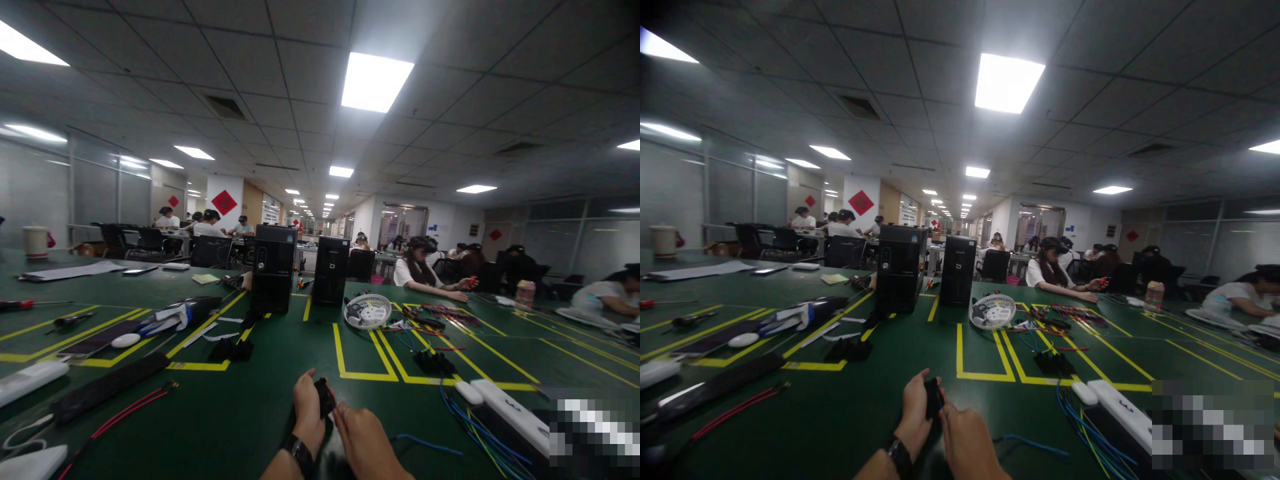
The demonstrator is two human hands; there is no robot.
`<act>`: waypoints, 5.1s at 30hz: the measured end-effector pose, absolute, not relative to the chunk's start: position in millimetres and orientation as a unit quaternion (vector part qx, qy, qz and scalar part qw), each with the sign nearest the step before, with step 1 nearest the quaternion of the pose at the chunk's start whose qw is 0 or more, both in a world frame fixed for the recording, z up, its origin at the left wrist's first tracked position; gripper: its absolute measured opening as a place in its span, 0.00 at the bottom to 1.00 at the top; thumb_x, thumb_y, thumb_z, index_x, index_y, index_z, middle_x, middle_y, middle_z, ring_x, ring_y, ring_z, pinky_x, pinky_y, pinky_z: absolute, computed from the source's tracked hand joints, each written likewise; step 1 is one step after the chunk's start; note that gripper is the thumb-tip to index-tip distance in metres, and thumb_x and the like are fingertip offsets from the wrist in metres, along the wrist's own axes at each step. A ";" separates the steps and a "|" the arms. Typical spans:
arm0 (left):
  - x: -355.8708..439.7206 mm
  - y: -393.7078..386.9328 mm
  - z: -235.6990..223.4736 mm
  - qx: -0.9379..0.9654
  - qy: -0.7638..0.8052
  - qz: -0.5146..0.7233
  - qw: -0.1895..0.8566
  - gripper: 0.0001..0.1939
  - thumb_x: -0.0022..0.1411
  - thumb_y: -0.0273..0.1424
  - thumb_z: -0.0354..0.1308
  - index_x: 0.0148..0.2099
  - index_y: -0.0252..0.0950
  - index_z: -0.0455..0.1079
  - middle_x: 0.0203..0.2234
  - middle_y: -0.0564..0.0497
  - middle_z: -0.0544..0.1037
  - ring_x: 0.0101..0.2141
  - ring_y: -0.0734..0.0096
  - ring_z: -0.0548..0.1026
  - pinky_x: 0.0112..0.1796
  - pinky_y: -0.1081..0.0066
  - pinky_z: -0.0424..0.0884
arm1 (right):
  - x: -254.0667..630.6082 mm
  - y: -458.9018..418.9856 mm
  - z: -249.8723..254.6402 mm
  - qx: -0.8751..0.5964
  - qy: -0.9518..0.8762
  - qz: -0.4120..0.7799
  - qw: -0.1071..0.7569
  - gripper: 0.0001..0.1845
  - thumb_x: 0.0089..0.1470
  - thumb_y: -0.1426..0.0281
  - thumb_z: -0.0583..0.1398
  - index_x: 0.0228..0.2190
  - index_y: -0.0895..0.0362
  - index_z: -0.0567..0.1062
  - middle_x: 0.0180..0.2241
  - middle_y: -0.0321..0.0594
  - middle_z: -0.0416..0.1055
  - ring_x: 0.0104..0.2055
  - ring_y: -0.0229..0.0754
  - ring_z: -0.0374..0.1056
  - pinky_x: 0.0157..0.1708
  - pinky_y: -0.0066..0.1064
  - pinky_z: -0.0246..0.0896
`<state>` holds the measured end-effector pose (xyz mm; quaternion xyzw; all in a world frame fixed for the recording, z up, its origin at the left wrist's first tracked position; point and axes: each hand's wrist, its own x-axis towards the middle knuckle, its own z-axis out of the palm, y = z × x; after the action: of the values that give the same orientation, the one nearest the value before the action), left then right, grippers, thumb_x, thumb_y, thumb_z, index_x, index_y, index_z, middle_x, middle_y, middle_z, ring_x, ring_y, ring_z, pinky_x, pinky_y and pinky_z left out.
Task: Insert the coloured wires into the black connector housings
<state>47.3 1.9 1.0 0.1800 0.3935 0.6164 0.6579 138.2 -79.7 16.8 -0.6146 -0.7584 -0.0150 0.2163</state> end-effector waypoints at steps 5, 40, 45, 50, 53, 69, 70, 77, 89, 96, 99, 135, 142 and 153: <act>34.4 8.4 0.3 0.162 0.392 0.606 0.673 0.12 0.56 0.27 0.45 0.45 0.36 0.58 0.15 0.55 0.68 0.12 0.73 0.66 0.16 0.75 0.61 | 121.5 -72.4 3.0 -0.607 -0.776 -0.070 0.158 0.17 0.63 0.72 0.46 0.39 0.57 0.74 0.31 0.45 0.77 0.31 0.44 0.75 0.25 0.27 0.53; 33.0 -0.3 13.0 0.247 0.298 0.605 0.695 0.11 0.55 0.29 0.47 0.43 0.39 0.54 0.18 0.54 0.69 0.14 0.72 0.67 0.17 0.74 0.62 | 136.9 -62.0 -19.2 -0.610 -0.749 0.003 0.257 0.17 0.63 0.65 0.46 0.35 0.54 0.73 0.28 0.43 0.77 0.29 0.42 0.74 0.25 0.25 0.54; 19.5 9.8 4.5 0.379 0.307 0.644 0.589 0.09 0.56 0.27 0.46 0.41 0.39 0.58 0.20 0.55 0.70 0.14 0.73 0.68 0.16 0.75 0.62 | 141.6 -71.7 10.5 -0.589 -0.739 0.022 0.326 0.28 0.64 0.57 0.41 0.27 0.55 0.73 0.26 0.44 0.75 0.28 0.42 0.71 0.27 0.26 0.55; -1.8 26.1 2.3 0.236 0.340 0.694 0.589 0.11 0.56 0.25 0.46 0.43 0.39 0.56 0.20 0.53 0.71 0.16 0.70 0.70 0.18 0.71 0.66 | 153.6 -81.8 28.7 -0.604 -0.675 -0.001 0.423 0.32 0.63 0.54 0.36 0.27 0.55 0.71 0.25 0.43 0.73 0.28 0.41 0.70 0.30 0.26 0.55; 1.6 25.2 5.8 0.234 0.286 0.657 0.657 0.13 0.56 0.24 0.48 0.45 0.37 0.58 0.21 0.52 0.72 0.17 0.69 0.72 0.21 0.69 0.68 | 148.2 -78.8 13.4 -0.591 -0.721 0.035 0.361 0.30 0.63 0.55 0.38 0.27 0.55 0.71 0.24 0.41 0.73 0.27 0.40 0.71 0.28 0.26 0.54; 24.3 2.0 8.1 0.246 0.273 0.579 0.728 0.14 0.58 0.34 0.54 0.45 0.35 0.61 0.24 0.48 0.76 0.22 0.66 0.75 0.26 0.67 0.71 | 124.0 -87.7 19.1 -0.598 -0.726 0.059 0.333 0.13 0.61 0.69 0.48 0.35 0.56 0.71 0.30 0.39 0.74 0.33 0.40 0.70 0.30 0.25 0.51; 25.1 0.6 7.2 0.256 0.270 0.581 0.724 0.15 0.58 0.36 0.54 0.45 0.35 0.61 0.24 0.49 0.76 0.22 0.67 0.75 0.25 0.68 0.70 | 124.4 -87.5 19.1 -0.602 -0.722 0.057 0.336 0.12 0.61 0.69 0.48 0.35 0.56 0.71 0.30 0.40 0.74 0.32 0.40 0.70 0.30 0.25 0.51; 27.8 -6.0 6.2 0.296 0.278 0.597 0.692 0.17 0.56 0.41 0.54 0.45 0.37 0.59 0.24 0.51 0.76 0.22 0.69 0.74 0.25 0.71 0.68 | 127.3 -85.3 16.5 -0.616 -0.705 0.052 0.347 0.12 0.60 0.67 0.49 0.32 0.57 0.71 0.27 0.40 0.74 0.29 0.40 0.70 0.28 0.26 0.51; 34.2 -16.0 9.3 0.324 0.296 0.589 0.678 0.17 0.57 0.41 0.53 0.44 0.37 0.59 0.23 0.53 0.73 0.23 0.71 0.73 0.25 0.73 0.67 | 137.1 -83.7 17.1 -0.651 -0.701 -0.009 0.292 0.08 0.56 0.68 0.53 0.37 0.56 0.68 0.23 0.36 0.71 0.25 0.40 0.68 0.26 0.27 0.47; 32.9 -17.3 7.2 0.354 0.302 0.583 0.666 0.18 0.57 0.44 0.52 0.44 0.38 0.58 0.24 0.53 0.73 0.23 0.72 0.72 0.24 0.74 0.67 | 139.5 -82.9 17.8 -0.654 -0.690 0.013 0.310 0.07 0.56 0.67 0.53 0.34 0.56 0.68 0.22 0.35 0.70 0.23 0.38 0.66 0.25 0.25 0.48; 33.9 -15.0 3.1 0.365 0.305 0.584 0.658 0.16 0.58 0.44 0.51 0.44 0.39 0.58 0.25 0.53 0.73 0.24 0.72 0.72 0.25 0.74 0.67 | 140.1 -81.3 16.8 -0.651 -0.688 0.017 0.320 0.07 0.55 0.68 0.53 0.34 0.56 0.69 0.21 0.35 0.69 0.22 0.38 0.65 0.25 0.25 0.48; 40.3 -20.7 6.2 0.321 0.332 0.623 0.632 0.11 0.60 0.38 0.50 0.44 0.39 0.58 0.26 0.55 0.70 0.25 0.75 0.71 0.27 0.76 0.66 | 146.3 -79.9 17.1 -0.575 -0.701 0.112 0.407 0.04 0.53 0.69 0.55 0.32 0.56 0.68 0.17 0.28 0.61 0.19 0.34 0.59 0.21 0.23 0.47; 40.6 -23.8 9.2 0.312 0.328 0.628 0.633 0.11 0.61 0.37 0.49 0.44 0.39 0.57 0.25 0.55 0.69 0.23 0.76 0.71 0.26 0.75 0.66 | 145.4 -80.9 18.4 -0.573 -0.719 0.074 0.386 0.06 0.55 0.69 0.54 0.32 0.56 0.70 0.17 0.29 0.61 0.19 0.35 0.59 0.22 0.24 0.48; 43.1 -22.7 6.7 0.319 0.353 0.626 0.617 0.12 0.60 0.40 0.48 0.43 0.39 0.56 0.25 0.56 0.69 0.23 0.76 0.71 0.26 0.75 0.67 | 141.2 -80.5 15.2 -0.578 -0.700 0.125 0.401 0.06 0.54 0.70 0.54 0.30 0.57 0.70 0.18 0.31 0.64 0.20 0.35 0.60 0.22 0.24 0.47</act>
<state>43.1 -22.7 6.7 0.3193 0.3535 0.6261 0.6174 141.2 -80.5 15.2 -0.5782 -0.6996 0.1251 0.4008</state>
